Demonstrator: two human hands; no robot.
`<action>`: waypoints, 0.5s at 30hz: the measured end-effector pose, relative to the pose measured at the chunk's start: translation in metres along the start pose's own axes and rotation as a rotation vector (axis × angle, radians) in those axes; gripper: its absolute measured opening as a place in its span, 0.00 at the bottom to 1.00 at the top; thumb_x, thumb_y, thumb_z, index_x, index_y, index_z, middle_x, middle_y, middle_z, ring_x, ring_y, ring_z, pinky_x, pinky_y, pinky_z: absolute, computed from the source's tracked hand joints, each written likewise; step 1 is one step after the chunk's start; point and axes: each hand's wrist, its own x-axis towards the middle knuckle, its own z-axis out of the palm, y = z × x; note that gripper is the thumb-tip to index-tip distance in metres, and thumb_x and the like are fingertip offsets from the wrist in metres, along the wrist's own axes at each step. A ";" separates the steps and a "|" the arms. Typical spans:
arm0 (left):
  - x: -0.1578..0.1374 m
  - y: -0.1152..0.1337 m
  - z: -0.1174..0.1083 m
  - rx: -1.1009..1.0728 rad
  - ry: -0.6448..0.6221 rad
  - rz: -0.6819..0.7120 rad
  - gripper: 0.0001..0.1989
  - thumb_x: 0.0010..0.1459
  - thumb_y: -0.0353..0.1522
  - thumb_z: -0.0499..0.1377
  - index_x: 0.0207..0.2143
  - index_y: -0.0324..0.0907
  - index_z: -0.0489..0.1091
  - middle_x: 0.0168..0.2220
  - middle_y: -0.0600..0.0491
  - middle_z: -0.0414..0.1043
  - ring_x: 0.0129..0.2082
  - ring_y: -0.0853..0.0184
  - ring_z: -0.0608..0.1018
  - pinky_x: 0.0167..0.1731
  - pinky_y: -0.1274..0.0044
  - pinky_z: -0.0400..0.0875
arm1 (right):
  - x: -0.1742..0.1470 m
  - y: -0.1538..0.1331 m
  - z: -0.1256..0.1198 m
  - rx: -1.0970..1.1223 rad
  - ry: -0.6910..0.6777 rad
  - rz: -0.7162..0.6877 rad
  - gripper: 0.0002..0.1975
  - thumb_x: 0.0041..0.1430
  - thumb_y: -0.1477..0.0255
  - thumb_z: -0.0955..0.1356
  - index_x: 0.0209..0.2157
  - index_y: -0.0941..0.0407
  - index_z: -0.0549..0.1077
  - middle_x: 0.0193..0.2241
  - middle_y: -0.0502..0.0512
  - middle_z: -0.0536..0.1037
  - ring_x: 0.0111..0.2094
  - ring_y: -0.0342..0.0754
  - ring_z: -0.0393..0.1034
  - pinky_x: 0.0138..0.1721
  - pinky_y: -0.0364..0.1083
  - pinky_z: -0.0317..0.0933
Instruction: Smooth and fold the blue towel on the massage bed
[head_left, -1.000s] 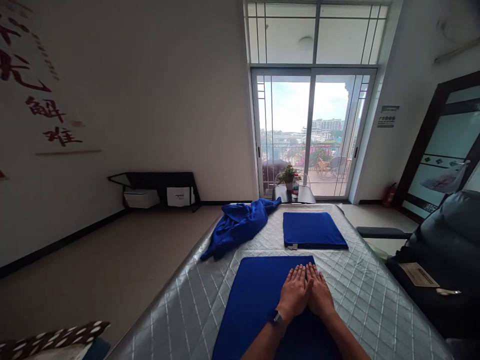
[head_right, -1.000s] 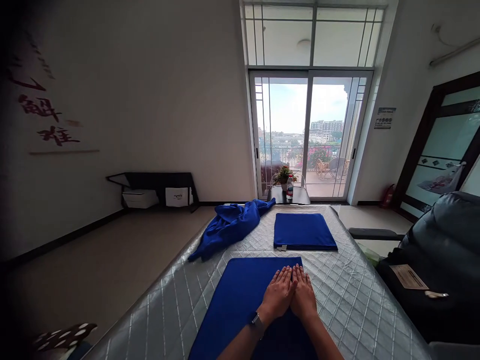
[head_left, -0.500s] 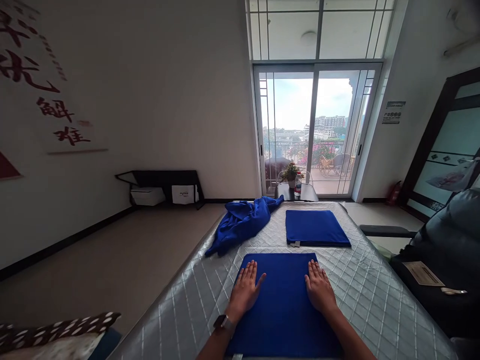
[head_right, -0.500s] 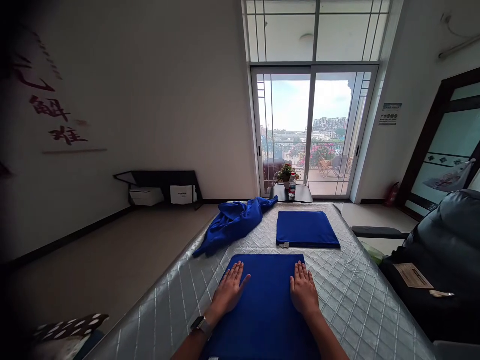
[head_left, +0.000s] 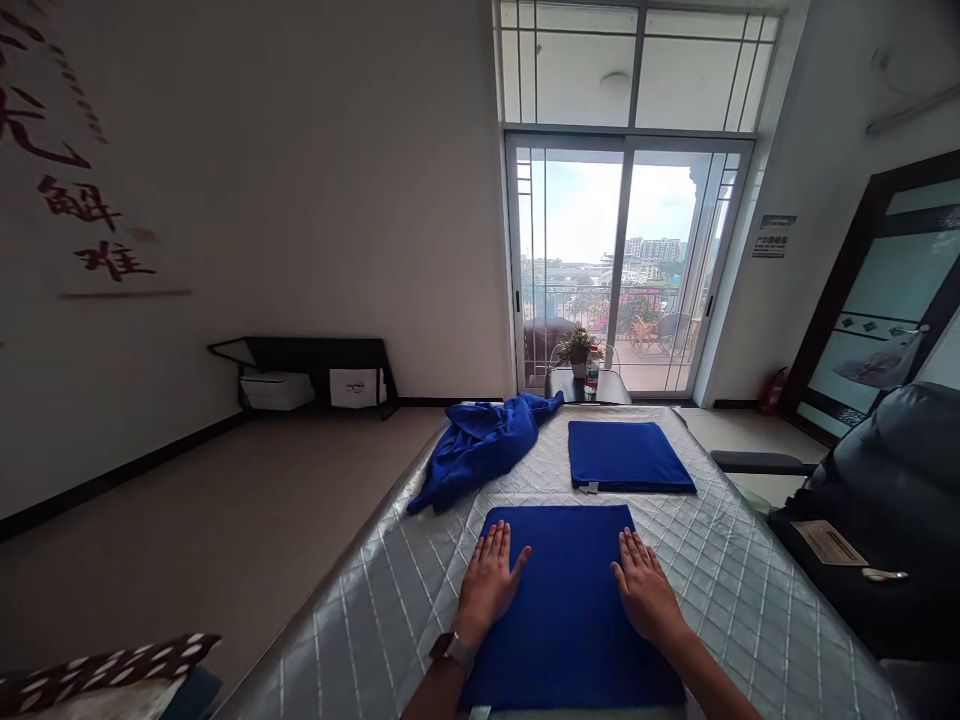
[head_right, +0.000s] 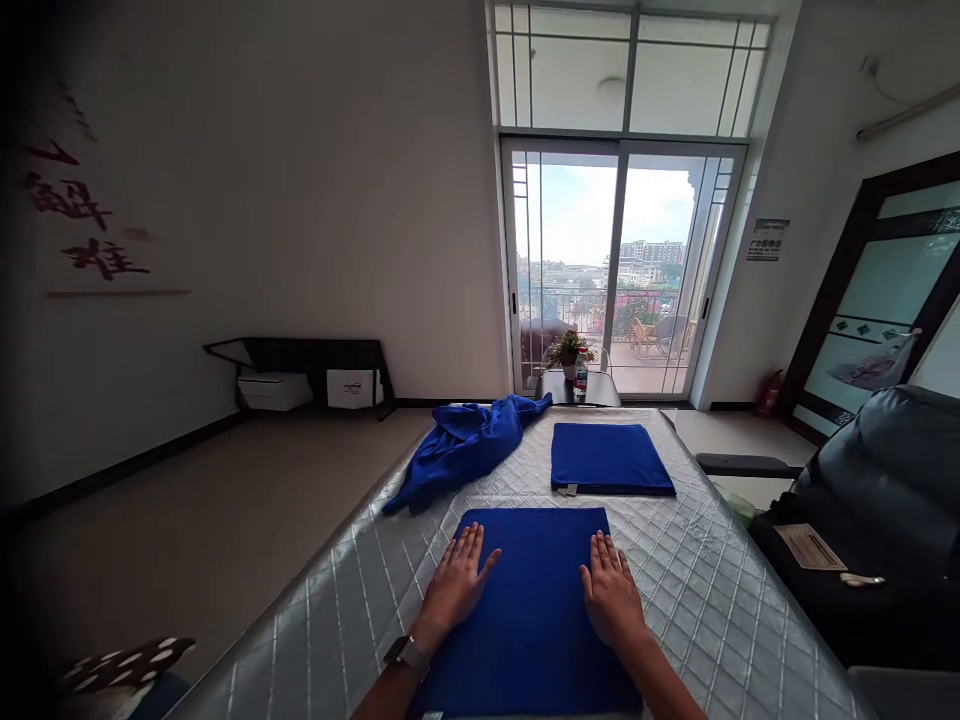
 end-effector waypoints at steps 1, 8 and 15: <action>0.000 0.000 0.000 -0.001 0.008 0.006 0.38 0.71 0.49 0.37 0.70 0.31 0.52 0.72 0.42 0.51 0.72 0.57 0.56 0.70 0.62 0.53 | -0.004 0.000 0.002 0.008 -0.004 0.003 0.34 0.71 0.61 0.48 0.71 0.63 0.47 0.73 0.57 0.44 0.73 0.48 0.35 0.72 0.53 0.34; 0.000 0.002 -0.001 -0.008 0.001 0.007 0.39 0.70 0.51 0.38 0.70 0.33 0.53 0.72 0.42 0.52 0.71 0.57 0.56 0.69 0.62 0.54 | -0.016 -0.002 0.009 0.052 -0.020 0.033 0.35 0.70 0.59 0.49 0.72 0.62 0.47 0.73 0.56 0.44 0.73 0.48 0.35 0.72 0.53 0.33; -0.002 0.017 -0.023 -0.025 0.042 -0.013 0.38 0.71 0.50 0.37 0.70 0.31 0.53 0.71 0.40 0.53 0.72 0.55 0.55 0.70 0.60 0.53 | -0.017 -0.002 0.008 0.071 -0.003 0.034 0.35 0.70 0.59 0.49 0.71 0.63 0.47 0.73 0.57 0.45 0.73 0.49 0.36 0.72 0.53 0.34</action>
